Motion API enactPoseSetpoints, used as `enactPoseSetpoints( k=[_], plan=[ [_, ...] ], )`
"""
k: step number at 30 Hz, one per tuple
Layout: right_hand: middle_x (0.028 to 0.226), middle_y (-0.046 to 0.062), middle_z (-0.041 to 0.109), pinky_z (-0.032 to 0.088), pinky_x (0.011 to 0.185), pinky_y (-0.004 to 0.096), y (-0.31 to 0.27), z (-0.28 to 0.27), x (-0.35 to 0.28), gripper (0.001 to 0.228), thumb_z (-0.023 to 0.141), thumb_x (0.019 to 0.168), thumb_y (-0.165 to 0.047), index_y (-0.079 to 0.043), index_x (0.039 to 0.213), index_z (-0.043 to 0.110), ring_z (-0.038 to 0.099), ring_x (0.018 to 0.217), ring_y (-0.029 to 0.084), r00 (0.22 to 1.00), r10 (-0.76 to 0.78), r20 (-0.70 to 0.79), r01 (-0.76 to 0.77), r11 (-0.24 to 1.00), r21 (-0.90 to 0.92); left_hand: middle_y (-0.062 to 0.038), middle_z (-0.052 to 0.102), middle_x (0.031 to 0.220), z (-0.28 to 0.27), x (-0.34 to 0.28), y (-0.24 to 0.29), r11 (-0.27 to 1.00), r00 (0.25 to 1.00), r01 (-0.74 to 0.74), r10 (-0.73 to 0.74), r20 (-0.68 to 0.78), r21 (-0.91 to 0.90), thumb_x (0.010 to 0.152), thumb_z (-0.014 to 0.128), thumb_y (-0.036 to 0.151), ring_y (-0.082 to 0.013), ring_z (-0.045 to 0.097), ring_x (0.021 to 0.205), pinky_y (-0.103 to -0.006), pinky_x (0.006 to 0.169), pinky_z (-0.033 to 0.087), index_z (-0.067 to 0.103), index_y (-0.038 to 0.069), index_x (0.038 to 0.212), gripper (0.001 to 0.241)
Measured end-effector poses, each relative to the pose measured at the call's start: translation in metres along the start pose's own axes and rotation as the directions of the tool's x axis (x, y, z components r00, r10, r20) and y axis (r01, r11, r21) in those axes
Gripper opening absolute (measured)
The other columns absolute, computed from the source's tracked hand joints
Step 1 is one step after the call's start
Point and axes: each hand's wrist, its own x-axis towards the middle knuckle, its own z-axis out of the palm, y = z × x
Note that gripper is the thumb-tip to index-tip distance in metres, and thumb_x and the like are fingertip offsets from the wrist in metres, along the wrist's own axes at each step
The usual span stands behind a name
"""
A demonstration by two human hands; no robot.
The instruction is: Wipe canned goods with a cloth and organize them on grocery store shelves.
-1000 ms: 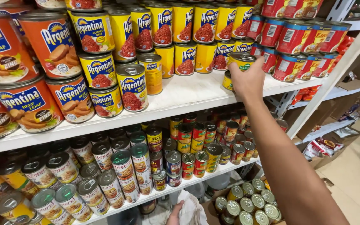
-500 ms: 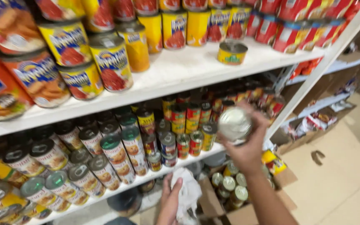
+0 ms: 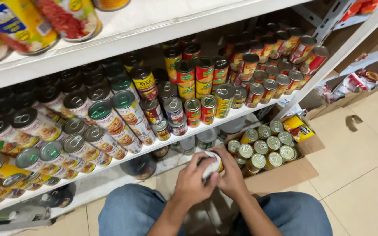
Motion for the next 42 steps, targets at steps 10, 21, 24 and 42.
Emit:
enactPoseSetpoints(
  k=[10,21,24,42],
  plan=[
    [0.138,0.017,0.061,0.045,0.11,0.039,0.0,0.002,0.002,0.07,0.079,0.069,-0.008,-0.001,0.135,0.056,0.059,0.131,0.033,0.999,-0.026,-0.021,0.028,0.992,0.122,-0.01,0.07,0.116,0.022,0.002,-0.02,0.999,0.983,0.002,0.006,-0.184,0.042,0.091,0.076,0.024,-0.0333,0.072,0.095,-0.0408,0.082,0.058,0.076,0.013,0.112,0.024],
    [0.135,0.019,0.064,0.043,0.106,0.043,0.003,0.002,0.003,0.069,0.078,0.07,-0.005,-0.004,0.136,0.058,0.058,0.125,0.039,0.997,-0.054,-0.063,0.053,0.998,-0.014,-0.007,0.07,0.104,0.019,0.003,-0.017,0.983,0.968,-0.174,0.182,-0.171,0.06,0.086,0.08,0.018,-0.0297,0.074,0.085,-0.0389,0.074,0.061,0.075,0.014,0.109,0.023],
    [0.134,0.017,0.065,0.046,0.107,0.041,0.002,0.001,0.003,0.068,0.073,0.07,-0.004,-0.006,0.136,0.059,0.06,0.126,0.037,0.998,-0.034,-0.055,0.034,0.999,-0.005,-0.007,0.069,0.101,0.021,0.002,-0.021,0.985,0.975,-0.164,0.17,-0.141,0.052,0.086,0.082,0.025,-0.0299,0.073,0.083,-0.0396,0.07,0.06,0.076,0.013,0.106,0.024],
    [0.136,0.017,0.064,0.045,0.107,0.041,0.003,0.001,-0.002,0.06,0.076,0.077,-0.01,-0.004,0.135,0.06,0.06,0.125,0.037,0.994,-0.085,-0.074,0.087,0.996,0.024,-0.006,0.072,0.1,0.024,-0.002,-0.019,0.968,0.944,-0.219,0.242,-0.226,0.122,0.085,0.081,0.022,-0.0297,0.073,0.083,-0.0392,0.074,0.059,0.076,0.014,0.104,0.022]
  ],
)
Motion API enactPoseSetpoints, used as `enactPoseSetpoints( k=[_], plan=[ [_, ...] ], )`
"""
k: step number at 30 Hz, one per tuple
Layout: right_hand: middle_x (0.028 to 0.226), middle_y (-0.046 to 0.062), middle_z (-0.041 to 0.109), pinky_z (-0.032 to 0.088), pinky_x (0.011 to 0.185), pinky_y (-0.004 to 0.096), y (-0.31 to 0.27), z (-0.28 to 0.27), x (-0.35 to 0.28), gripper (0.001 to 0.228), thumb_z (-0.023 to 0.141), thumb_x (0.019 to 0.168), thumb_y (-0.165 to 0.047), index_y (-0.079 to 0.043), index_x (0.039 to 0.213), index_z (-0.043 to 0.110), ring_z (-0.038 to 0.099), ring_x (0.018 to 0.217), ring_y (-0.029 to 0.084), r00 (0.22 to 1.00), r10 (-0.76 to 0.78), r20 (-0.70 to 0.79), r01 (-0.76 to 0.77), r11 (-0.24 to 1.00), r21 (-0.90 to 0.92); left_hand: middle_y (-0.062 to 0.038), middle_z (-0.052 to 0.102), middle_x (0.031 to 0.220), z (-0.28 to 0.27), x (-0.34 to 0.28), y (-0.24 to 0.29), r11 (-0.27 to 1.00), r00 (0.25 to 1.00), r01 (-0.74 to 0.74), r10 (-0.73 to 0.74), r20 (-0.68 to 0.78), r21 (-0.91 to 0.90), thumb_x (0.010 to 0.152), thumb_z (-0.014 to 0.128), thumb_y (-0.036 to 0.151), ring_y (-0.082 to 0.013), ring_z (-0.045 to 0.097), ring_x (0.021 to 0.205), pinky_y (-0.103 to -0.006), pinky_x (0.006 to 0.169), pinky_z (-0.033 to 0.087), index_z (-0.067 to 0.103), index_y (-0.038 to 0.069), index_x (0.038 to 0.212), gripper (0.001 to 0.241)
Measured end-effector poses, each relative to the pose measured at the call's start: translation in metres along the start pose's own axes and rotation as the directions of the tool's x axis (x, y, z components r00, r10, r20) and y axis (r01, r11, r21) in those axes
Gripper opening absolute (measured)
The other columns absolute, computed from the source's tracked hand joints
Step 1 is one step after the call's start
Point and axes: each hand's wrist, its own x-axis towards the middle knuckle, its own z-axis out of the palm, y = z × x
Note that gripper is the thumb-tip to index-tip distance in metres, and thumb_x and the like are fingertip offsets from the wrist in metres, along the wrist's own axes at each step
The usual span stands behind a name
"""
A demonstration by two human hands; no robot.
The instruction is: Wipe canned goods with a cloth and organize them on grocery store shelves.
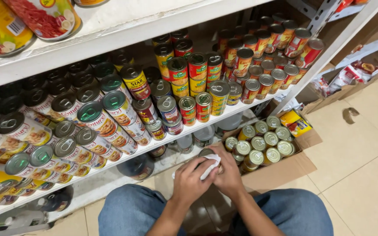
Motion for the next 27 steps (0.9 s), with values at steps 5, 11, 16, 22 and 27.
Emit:
enactPoseSetpoints(
  k=[5,11,16,22,27],
  plan=[
    [0.134,0.017,0.064,0.046,0.107,0.041,-0.007,0.002,0.001,0.068,0.078,0.068,-0.007,-0.003,0.133,0.058,0.06,0.126,0.036,0.998,-0.054,-0.036,0.054,0.999,-0.002,-0.007,0.071,0.101,0.0,0.003,-0.009,0.993,0.996,0.082,-0.08,-0.027,0.08,0.086,0.079,0.02,-0.0298,0.072,0.083,-0.0397,0.074,0.058,0.077,0.014,0.104,0.019],
    [0.133,0.016,0.064,0.045,0.106,0.042,-0.01,0.003,-0.001,0.072,0.081,0.063,-0.007,-0.002,0.131,0.058,0.06,0.124,0.036,0.997,-0.047,-0.064,0.046,0.999,-0.017,-0.007,0.071,0.103,-0.005,0.004,-0.011,0.974,0.976,0.218,-0.218,-0.011,0.066,0.087,0.079,0.02,-0.0311,0.072,0.082,-0.0404,0.071,0.058,0.078,0.014,0.104,0.018],
    [0.136,0.014,0.065,0.045,0.107,0.042,0.0,0.005,-0.002,0.063,0.077,0.074,-0.007,-0.005,0.134,0.061,0.061,0.125,0.035,0.998,-0.008,-0.066,0.004,0.998,-0.067,-0.006,0.07,0.101,-0.005,0.002,0.0,0.999,0.996,0.037,-0.037,0.081,0.005,0.086,0.08,0.02,-0.0295,0.073,0.083,-0.0388,0.073,0.059,0.076,0.014,0.106,0.021],
    [0.136,0.014,0.064,0.045,0.105,0.041,0.003,0.003,-0.003,0.066,0.078,0.071,-0.011,-0.006,0.134,0.058,0.06,0.126,0.035,1.0,-0.031,0.004,0.031,0.999,-0.039,-0.007,0.07,0.102,-0.001,0.001,-0.008,1.0,0.999,0.004,-0.005,0.042,0.028,0.086,0.081,0.02,-0.0307,0.072,0.082,-0.0396,0.071,0.059,0.076,0.015,0.103,0.018],
    [0.135,0.014,0.062,0.043,0.102,0.043,-0.011,-0.002,0.001,0.078,0.084,0.062,-0.014,-0.006,0.134,0.056,0.059,0.121,0.036,0.999,0.034,0.022,-0.032,0.996,-0.08,-0.008,0.072,0.105,-0.003,0.005,-0.014,0.978,0.981,0.193,-0.192,-0.021,0.076,0.087,0.078,0.02,-0.0324,0.072,0.083,-0.0409,0.072,0.059,0.078,0.013,0.103,0.017]
  ],
)
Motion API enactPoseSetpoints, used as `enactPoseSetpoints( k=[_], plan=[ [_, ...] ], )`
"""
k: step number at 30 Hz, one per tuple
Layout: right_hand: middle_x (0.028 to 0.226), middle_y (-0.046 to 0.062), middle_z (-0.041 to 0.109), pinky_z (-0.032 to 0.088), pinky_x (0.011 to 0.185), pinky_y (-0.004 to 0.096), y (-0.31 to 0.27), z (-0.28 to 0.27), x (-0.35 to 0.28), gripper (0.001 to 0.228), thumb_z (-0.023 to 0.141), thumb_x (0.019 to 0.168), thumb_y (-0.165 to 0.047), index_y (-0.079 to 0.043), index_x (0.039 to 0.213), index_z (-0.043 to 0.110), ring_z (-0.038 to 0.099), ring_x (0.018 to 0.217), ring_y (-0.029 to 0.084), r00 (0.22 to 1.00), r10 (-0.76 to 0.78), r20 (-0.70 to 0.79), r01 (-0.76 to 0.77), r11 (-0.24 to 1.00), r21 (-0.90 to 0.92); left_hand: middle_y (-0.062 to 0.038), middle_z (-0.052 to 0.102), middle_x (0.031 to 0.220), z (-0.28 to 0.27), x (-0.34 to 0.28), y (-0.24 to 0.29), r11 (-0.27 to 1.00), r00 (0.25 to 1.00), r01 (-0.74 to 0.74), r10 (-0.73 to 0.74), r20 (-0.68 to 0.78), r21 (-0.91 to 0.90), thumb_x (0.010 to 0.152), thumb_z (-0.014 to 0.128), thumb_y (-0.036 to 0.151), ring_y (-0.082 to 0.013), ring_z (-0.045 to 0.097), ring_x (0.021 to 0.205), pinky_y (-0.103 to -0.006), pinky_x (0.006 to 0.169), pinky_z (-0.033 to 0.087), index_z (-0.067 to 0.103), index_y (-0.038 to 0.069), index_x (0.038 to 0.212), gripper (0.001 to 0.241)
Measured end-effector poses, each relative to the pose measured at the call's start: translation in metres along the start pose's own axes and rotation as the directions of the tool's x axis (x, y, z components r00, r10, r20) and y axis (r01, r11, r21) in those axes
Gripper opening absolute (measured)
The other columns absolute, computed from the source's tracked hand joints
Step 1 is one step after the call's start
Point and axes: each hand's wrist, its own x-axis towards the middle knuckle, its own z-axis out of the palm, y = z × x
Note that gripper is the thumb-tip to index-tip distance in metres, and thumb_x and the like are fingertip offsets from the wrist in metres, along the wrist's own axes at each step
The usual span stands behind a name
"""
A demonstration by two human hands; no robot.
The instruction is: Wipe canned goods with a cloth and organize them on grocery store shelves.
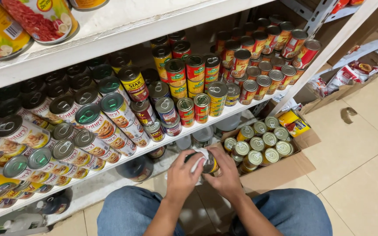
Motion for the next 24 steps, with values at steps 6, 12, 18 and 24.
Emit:
enactPoseSetpoints(
  k=[6,12,18,24],
  plan=[
    [0.134,0.015,0.065,0.044,0.104,0.044,0.004,0.003,0.0,0.069,0.082,0.069,-0.017,-0.007,0.133,0.059,0.06,0.123,0.037,0.994,-0.057,-0.091,0.055,0.998,-0.03,-0.009,0.071,0.102,-0.001,-0.004,-0.002,0.997,0.989,-0.035,0.044,0.138,-0.065,0.086,0.08,0.022,-0.0312,0.073,0.082,-0.041,0.071,0.06,0.078,0.014,0.102,0.017],
    [0.135,0.014,0.066,0.045,0.105,0.043,0.023,0.006,-0.002,0.064,0.08,0.076,-0.017,-0.008,0.136,0.06,0.061,0.123,0.036,0.997,-0.077,-0.029,0.077,0.997,0.0,-0.01,0.07,0.105,-0.002,-0.005,0.011,0.973,0.965,-0.218,0.227,0.133,-0.08,0.089,0.077,0.022,-0.0323,0.072,0.088,-0.0412,0.078,0.059,0.077,0.013,0.105,0.018],
    [0.133,0.015,0.064,0.043,0.103,0.044,0.003,0.001,0.001,0.075,0.084,0.063,-0.017,-0.006,0.132,0.059,0.059,0.122,0.037,0.999,-0.031,-0.045,0.031,1.0,0.0,-0.011,0.072,0.108,0.001,-0.001,-0.007,1.0,0.999,0.011,-0.01,0.047,-0.021,0.09,0.076,0.021,-0.0328,0.072,0.086,-0.0411,0.076,0.058,0.079,0.012,0.103,0.016],
    [0.135,0.014,0.064,0.043,0.104,0.044,0.003,0.001,-0.001,0.073,0.082,0.067,-0.017,-0.008,0.135,0.059,0.059,0.122,0.036,0.999,-0.013,-0.047,0.013,1.0,-0.007,-0.008,0.071,0.105,-0.001,-0.005,0.0,0.974,0.973,-0.217,0.221,0.064,-0.063,0.087,0.077,0.019,-0.0316,0.072,0.089,-0.0415,0.079,0.058,0.078,0.012,0.103,0.018]
  ],
)
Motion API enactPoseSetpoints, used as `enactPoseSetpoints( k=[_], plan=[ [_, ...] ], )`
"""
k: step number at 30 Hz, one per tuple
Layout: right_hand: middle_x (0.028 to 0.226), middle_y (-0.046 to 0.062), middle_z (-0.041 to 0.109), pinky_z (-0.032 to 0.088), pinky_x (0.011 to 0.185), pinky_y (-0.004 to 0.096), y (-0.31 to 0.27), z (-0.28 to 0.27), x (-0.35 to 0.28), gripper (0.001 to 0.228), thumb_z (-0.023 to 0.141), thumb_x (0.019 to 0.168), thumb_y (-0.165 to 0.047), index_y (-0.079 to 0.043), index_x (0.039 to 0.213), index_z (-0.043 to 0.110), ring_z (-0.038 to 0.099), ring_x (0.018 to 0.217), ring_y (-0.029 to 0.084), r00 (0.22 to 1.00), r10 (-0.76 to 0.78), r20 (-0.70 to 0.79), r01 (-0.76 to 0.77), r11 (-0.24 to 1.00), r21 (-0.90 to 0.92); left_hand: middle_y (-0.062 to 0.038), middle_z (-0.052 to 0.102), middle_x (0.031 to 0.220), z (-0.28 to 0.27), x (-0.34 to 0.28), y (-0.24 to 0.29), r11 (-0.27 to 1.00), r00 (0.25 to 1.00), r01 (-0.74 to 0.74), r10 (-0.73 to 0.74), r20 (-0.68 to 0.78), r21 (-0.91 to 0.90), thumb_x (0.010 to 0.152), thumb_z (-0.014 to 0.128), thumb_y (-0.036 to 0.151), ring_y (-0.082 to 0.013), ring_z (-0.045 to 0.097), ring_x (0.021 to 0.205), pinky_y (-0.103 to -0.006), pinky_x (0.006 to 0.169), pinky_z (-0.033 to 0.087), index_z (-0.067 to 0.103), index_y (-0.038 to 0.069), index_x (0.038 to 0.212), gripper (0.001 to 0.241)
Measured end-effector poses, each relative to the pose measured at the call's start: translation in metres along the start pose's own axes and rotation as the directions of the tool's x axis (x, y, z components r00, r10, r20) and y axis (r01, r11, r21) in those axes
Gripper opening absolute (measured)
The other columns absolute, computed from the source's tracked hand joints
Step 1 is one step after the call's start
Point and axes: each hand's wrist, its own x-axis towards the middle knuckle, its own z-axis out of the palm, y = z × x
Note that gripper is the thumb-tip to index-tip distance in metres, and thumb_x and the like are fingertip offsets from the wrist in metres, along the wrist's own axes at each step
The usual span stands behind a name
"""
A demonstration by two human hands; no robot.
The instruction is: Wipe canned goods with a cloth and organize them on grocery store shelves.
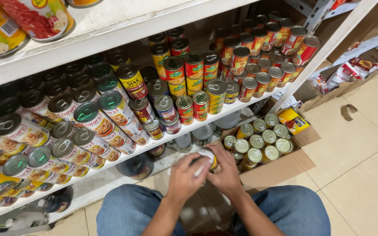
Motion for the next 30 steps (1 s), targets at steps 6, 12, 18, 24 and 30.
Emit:
enactPoseSetpoints(
  k=[6,12,18,24,30],
  plan=[
    [0.135,0.01,0.067,0.044,0.106,0.042,0.033,0.013,-0.008,0.066,0.077,0.074,-0.016,-0.011,0.137,0.062,0.061,0.123,0.033,0.999,-0.003,0.043,0.004,1.0,-0.029,-0.008,0.071,0.105,0.005,-0.001,0.006,0.999,0.999,-0.013,0.014,0.047,-0.03,0.087,0.08,0.022,-0.0305,0.071,0.089,-0.0412,0.079,0.058,0.078,0.012,0.101,0.018],
    [0.133,0.011,0.065,0.043,0.103,0.043,0.006,0.001,0.002,0.076,0.085,0.062,-0.018,-0.009,0.133,0.059,0.06,0.12,0.034,0.997,0.046,0.055,-0.046,0.999,-0.008,-0.009,0.071,0.108,0.007,-0.004,-0.017,0.975,0.976,0.216,-0.215,-0.02,0.059,0.088,0.078,0.022,-0.0326,0.071,0.091,-0.0413,0.079,0.058,0.08,0.014,0.102,0.016],
    [0.134,0.013,0.064,0.043,0.104,0.044,-0.001,-0.002,0.002,0.072,0.083,0.067,-0.017,-0.008,0.134,0.059,0.058,0.123,0.035,1.0,-0.005,0.03,0.005,1.0,-0.006,-0.01,0.07,0.109,0.001,-0.005,-0.007,0.992,0.992,0.123,-0.123,0.007,0.023,0.087,0.077,0.02,-0.0322,0.071,0.093,-0.0416,0.08,0.058,0.078,0.012,0.101,0.015],
    [0.134,0.011,0.066,0.043,0.105,0.043,0.007,-0.001,-0.001,0.067,0.077,0.069,-0.014,-0.009,0.134,0.061,0.059,0.126,0.034,0.999,-0.013,0.05,0.014,0.999,-0.03,-0.01,0.071,0.109,0.005,-0.005,0.007,0.999,0.998,0.023,-0.021,0.061,-0.03,0.087,0.077,0.018,-0.0319,0.071,0.093,-0.0421,0.081,0.058,0.078,0.013,0.103,0.018],
    [0.132,0.012,0.064,0.041,0.104,0.045,0.0,-0.005,0.003,0.073,0.082,0.062,-0.016,-0.007,0.131,0.059,0.057,0.124,0.034,0.996,0.027,0.079,-0.024,0.999,-0.034,-0.013,0.07,0.111,0.009,-0.006,-0.014,0.987,0.987,0.156,-0.157,-0.025,-0.026,0.086,0.077,0.016,-0.0351,0.07,0.096,-0.0425,0.084,0.057,0.078,0.01,0.105,0.02]
  ],
)
